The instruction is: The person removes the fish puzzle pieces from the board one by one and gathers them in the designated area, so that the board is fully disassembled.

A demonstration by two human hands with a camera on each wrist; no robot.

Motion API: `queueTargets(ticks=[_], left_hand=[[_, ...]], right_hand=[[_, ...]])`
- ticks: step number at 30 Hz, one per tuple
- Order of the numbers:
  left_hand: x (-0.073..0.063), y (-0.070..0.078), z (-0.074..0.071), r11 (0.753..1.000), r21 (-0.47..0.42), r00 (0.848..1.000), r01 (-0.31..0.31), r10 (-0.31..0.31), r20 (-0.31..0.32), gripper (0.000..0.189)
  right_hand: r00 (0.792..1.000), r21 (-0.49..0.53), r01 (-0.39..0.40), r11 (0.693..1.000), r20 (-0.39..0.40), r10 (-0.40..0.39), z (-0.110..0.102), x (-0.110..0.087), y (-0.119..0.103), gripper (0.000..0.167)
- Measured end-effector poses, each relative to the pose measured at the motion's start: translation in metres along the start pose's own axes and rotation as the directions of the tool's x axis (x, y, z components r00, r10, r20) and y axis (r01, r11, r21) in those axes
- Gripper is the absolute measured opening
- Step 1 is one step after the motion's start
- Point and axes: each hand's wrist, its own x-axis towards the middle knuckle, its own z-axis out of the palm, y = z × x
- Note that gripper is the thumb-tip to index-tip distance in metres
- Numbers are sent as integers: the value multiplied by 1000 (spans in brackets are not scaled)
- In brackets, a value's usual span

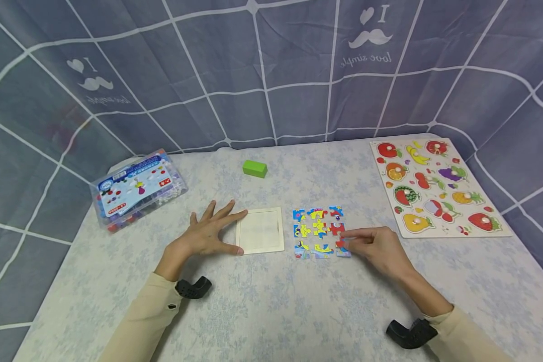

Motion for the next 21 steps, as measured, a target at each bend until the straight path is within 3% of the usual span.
queueTargets(ticks=[9,21], left_hand=[[1,0,1,1000,-1,1000,-4,4,0,97],[0,1,1,1000,-3,1000,-3,3,5,97]], right_hand=[[997,-151,19,988,-69,-29,5,2,-1,19],[996,-210,32,977,-79,-50,8,3,1,10]])
